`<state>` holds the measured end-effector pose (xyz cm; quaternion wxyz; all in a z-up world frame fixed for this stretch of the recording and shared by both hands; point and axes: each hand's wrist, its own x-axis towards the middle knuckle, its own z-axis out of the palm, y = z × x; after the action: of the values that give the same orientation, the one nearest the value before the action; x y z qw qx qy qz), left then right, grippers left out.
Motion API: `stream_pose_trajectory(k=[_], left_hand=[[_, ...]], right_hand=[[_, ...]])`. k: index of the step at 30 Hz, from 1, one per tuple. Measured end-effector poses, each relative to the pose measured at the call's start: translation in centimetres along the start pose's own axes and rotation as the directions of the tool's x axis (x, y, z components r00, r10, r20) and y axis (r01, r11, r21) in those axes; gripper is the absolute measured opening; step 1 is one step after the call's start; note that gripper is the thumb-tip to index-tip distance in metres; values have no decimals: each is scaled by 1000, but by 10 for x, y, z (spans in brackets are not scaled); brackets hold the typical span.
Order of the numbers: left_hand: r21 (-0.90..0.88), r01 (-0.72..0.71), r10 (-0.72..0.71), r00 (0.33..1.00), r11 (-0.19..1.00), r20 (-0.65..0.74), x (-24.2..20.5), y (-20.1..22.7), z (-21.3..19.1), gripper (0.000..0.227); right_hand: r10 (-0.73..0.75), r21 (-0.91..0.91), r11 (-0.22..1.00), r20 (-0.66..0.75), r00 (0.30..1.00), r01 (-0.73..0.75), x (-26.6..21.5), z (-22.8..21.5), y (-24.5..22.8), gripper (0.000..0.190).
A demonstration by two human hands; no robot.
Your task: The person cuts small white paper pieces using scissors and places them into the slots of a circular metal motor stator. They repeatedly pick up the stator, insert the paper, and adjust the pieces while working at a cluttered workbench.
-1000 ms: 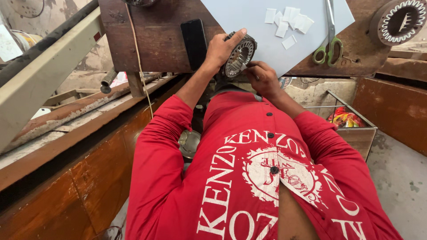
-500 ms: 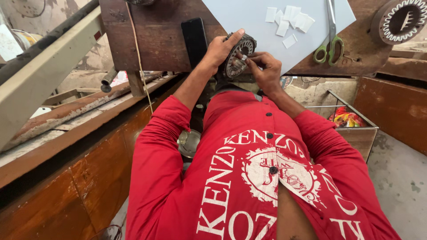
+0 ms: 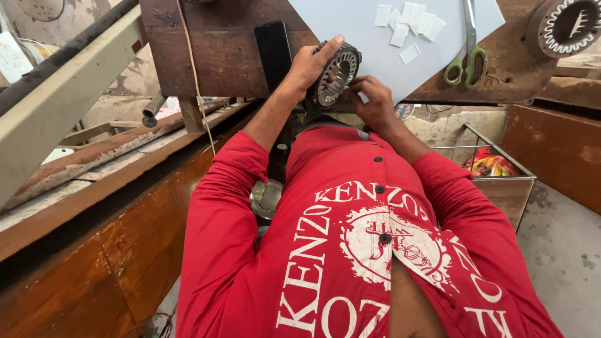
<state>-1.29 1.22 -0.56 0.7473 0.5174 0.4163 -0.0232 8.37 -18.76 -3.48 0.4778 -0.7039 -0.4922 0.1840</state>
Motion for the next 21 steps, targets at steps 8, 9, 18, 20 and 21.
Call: stream_pose_trajectory(k=[8,9,18,20,21], left_hand=[[21,-19,20,999,1000,-27,-2,-3,3,57],[21,-28,29,999,999,-29,-2,-3,5,56],[29,-22,23,999,999,-29,-6,-1,10,56],[79,-36,38,999,996,-32,-6,4,10,57],[104,-43,46,998,994,-34,-6,6,10,58]], right_hand=[[125,-50,991,-36,992,-127,-7,11,-9,11],[74,-72,994,-31,997,-76,-9,8,-11,14],[57,-87,995,55,997,-52,-17,-3,3,18],[85,-100,992,55,995,-79,-10,2,10,17],[98,-107,990,54,994,-92,-5,4,14,16]])
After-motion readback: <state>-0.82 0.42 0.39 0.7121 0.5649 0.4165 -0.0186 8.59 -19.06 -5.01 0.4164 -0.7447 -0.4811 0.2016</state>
